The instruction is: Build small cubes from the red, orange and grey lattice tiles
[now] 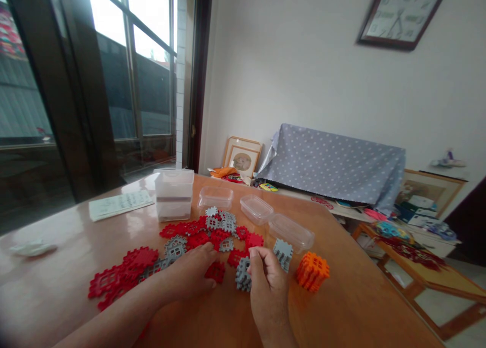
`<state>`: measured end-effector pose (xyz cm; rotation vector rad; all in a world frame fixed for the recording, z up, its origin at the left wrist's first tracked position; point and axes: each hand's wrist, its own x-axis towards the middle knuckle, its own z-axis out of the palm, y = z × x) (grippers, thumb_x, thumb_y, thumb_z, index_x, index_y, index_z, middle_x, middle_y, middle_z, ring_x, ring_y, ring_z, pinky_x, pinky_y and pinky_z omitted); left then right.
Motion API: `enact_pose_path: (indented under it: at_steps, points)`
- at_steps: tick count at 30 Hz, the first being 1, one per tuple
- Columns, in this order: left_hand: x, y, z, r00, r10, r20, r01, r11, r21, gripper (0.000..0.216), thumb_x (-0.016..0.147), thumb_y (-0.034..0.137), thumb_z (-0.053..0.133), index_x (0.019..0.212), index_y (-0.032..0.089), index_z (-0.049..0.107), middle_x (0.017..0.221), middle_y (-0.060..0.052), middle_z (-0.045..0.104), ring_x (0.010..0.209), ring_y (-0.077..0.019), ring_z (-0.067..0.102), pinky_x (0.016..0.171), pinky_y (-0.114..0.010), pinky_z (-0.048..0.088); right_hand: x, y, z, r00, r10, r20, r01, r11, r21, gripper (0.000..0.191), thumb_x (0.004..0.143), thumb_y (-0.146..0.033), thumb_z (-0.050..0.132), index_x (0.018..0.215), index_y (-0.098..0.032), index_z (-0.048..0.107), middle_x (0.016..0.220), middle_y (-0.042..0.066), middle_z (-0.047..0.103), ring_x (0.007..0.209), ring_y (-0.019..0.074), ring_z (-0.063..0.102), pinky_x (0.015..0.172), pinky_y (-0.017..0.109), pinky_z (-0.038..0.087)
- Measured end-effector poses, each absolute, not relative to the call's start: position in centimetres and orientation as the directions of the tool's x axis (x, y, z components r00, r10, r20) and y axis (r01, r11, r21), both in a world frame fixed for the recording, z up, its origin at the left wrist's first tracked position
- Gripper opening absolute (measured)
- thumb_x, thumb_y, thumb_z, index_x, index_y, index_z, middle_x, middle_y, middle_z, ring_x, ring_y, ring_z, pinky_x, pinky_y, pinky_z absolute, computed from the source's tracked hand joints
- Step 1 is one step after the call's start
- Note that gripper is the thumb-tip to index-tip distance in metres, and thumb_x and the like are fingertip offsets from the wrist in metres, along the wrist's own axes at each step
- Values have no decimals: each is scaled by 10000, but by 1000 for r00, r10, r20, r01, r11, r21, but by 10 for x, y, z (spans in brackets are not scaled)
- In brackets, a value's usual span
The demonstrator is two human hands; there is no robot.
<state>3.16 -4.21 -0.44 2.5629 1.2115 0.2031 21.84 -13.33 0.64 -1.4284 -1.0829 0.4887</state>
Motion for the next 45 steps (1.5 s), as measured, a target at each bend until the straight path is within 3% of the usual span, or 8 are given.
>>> enact_pose_path:
  at_steps: [9,12,15,22,30,34,39,45]
  points:
    - [25,-37,-10,650,760,5,696,-598,397,337,663,250,690,996,206,667,1089,-105,648,978,-287,646,869,-393,536,217,-134,6,461,837,295,336,144,-931,425,933,-596,531,868,-208,692,690,-7,583,680,173,547,626,265,421]
    - [27,-37,-5,662,741,107,629,-628,457,307,684,248,692,989,219,664,1064,-77,633,966,-258,631,862,-359,527,217,-133,6,450,844,291,319,153,-935,421,920,-592,551,863,-201,699,688,-4,587,661,169,537,602,264,413]
    - [29,-40,6,648,715,263,519,-667,535,357,745,236,664,1102,224,647,1090,-65,597,973,-222,615,872,-323,514,216,-132,3,429,851,303,307,178,-935,403,903,-577,578,879,-198,715,692,2,604,662,172,548,603,266,426]
    - [34,-53,19,588,674,447,366,-715,596,609,762,153,671,1335,274,504,1196,-48,562,1119,-218,576,999,-341,474,214,-128,-9,388,879,277,301,163,-940,410,896,-544,597,1134,-225,695,846,37,702,721,191,618,620,279,479]
    - [38,-57,17,592,666,454,347,-719,602,636,772,175,677,1365,279,471,1243,-59,561,1168,-238,563,1019,-366,475,215,-127,-5,404,883,241,244,150,-958,439,852,-559,639,1114,-214,714,829,37,709,681,185,603,599,282,484]
    - [37,-50,13,543,673,502,372,-729,574,584,773,160,661,1323,266,496,1214,-54,574,1142,-226,571,1012,-358,473,227,-128,3,512,822,248,198,168,-966,457,879,-564,616,1140,-198,696,754,12,658,654,165,579,590,268,474]
    - [34,-35,5,487,706,514,418,-705,573,443,781,159,645,1211,238,570,1117,-53,579,1031,-207,603,901,-333,510,247,-119,3,664,715,218,103,201,-974,396,850,-536,662,1022,-182,709,701,-14,615,625,133,538,561,234,435]
    - [35,-23,3,490,732,473,442,-677,589,354,791,202,664,1142,226,627,1073,-51,595,983,-202,611,876,-330,514,262,-108,-4,719,680,142,-20,224,-974,326,797,-489,695,870,-172,692,616,-39,572,522,108,476,482,217,369]
